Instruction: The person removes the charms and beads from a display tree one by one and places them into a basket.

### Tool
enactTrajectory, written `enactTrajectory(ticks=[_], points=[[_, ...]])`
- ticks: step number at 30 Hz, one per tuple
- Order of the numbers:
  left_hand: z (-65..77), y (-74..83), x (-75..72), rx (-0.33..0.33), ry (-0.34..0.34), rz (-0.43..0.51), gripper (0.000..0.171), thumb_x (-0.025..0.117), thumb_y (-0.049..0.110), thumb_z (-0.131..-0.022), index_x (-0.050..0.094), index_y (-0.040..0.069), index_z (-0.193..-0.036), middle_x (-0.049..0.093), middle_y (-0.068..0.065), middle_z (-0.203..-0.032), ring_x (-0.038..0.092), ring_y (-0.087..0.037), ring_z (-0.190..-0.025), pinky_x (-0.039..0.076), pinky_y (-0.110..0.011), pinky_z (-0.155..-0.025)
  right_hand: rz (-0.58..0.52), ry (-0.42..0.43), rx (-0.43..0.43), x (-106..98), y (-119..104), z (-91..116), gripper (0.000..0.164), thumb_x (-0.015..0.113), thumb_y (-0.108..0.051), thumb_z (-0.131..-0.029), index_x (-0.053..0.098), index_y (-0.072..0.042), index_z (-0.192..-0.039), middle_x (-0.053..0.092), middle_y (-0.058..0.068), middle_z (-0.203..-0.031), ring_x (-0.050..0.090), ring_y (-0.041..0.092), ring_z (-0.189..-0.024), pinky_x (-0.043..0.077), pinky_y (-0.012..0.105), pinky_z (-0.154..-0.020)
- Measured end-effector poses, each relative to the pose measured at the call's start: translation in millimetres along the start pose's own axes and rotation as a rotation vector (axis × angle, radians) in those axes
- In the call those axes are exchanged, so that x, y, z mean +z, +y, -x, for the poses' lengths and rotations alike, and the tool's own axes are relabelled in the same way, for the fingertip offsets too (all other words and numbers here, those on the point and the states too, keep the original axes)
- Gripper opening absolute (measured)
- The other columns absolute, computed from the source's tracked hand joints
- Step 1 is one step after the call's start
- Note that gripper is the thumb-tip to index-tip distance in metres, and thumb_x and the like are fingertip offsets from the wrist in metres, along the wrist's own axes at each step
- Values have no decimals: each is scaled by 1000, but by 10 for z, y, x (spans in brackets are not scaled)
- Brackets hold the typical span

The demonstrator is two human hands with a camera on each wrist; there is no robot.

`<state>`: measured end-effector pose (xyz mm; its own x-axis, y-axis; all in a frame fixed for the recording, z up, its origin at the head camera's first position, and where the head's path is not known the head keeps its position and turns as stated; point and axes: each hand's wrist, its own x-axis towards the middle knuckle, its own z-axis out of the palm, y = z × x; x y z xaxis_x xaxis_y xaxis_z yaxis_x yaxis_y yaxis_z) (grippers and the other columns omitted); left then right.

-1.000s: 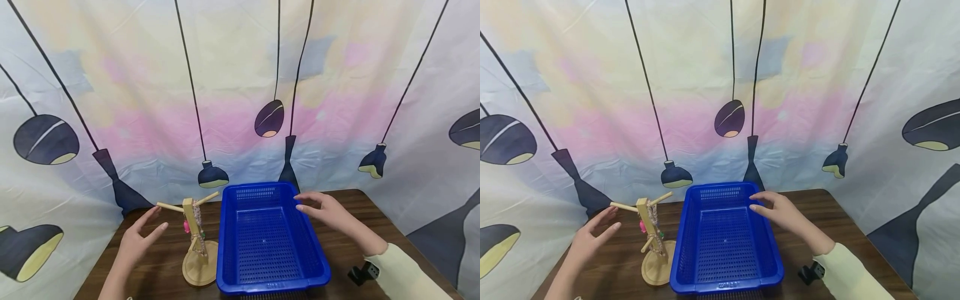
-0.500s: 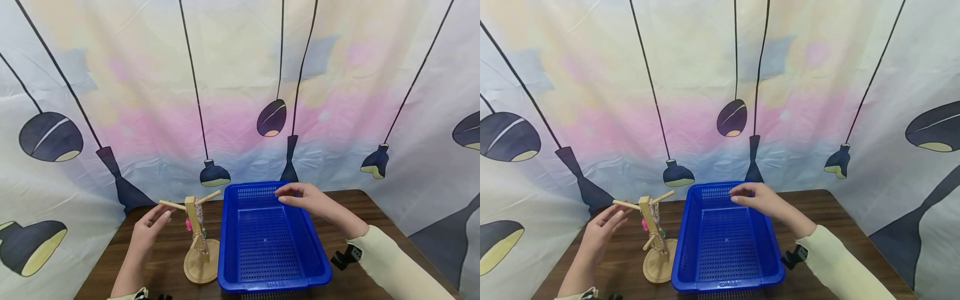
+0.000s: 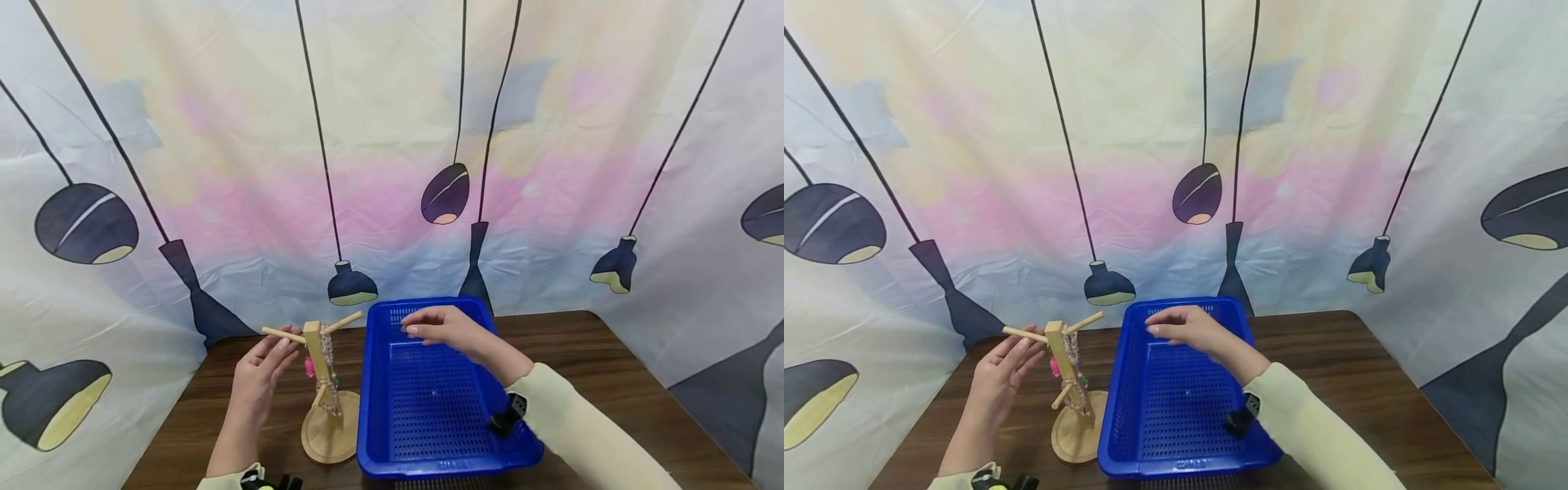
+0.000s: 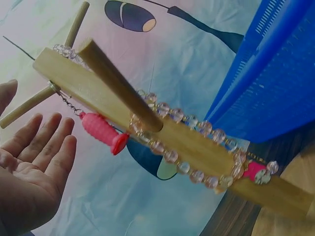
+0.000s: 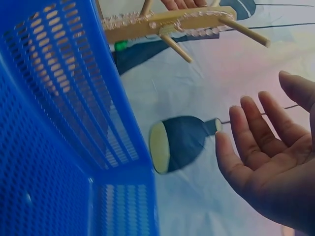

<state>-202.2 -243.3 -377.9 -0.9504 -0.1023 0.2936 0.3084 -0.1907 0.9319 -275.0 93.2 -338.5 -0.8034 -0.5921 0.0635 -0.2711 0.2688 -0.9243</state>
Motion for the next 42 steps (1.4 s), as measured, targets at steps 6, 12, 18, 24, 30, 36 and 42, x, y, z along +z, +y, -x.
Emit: enactTrajectory(ticks=[6,12,18,24,30,36,42], points=[[-5,-46,45,8,32,102,27,54,8,-106,73,27,-111,78,12,-109,73,1,-102,60,-14,-89,-134,-13,6,190,17,-165,40,58,-21,-106,60,3,-138,60,23,-144,61,36,-133,54,52,-111],[-9,-44,102,13,72,210,29,55,4,-105,76,23,-106,80,8,-104,76,-2,-97,62,-16,-86,-245,-15,30,367,47,-351,42,56,-15,-106,54,6,-142,58,23,-146,58,35,-136,54,47,-112],[-12,-49,132,35,76,283,29,55,2,-104,78,19,-104,81,5,-101,76,-4,-94,62,-16,-84,-303,-19,45,516,59,-506,41,55,-15,-107,54,5,-143,57,24,-147,56,35,-138,53,46,-113],[-14,-66,144,49,70,328,28,55,2,-104,78,16,-104,81,4,-101,77,-5,-93,62,-17,-83,-375,-17,61,641,51,-631,40,55,-12,-106,54,6,-142,56,24,-148,56,34,-139,52,45,-114],[-17,-84,134,77,77,371,28,55,-1,-103,79,13,-105,81,1,-100,78,-7,-92,63,-18,-83,-415,-30,41,761,37,-741,36,53,-8,-106,54,9,-138,54,29,-147,58,34,-137,52,45,-114],[-28,-83,144,74,103,421,27,57,-3,-102,80,11,-101,82,-2,-98,78,-8,-92,64,-19,-82,-471,-14,52,880,16,-833,37,56,-7,-105,56,9,-138,56,28,-145,61,31,-133,51,47,-115],[-30,-89,161,59,103,501,24,59,-4,-100,80,8,-101,82,-4,-95,79,-10,-90,64,-20,-80,-496,-9,47,969,-12,-899,37,57,-6,-104,58,8,-138,57,24,-147,58,35,-137,51,47,-116]])
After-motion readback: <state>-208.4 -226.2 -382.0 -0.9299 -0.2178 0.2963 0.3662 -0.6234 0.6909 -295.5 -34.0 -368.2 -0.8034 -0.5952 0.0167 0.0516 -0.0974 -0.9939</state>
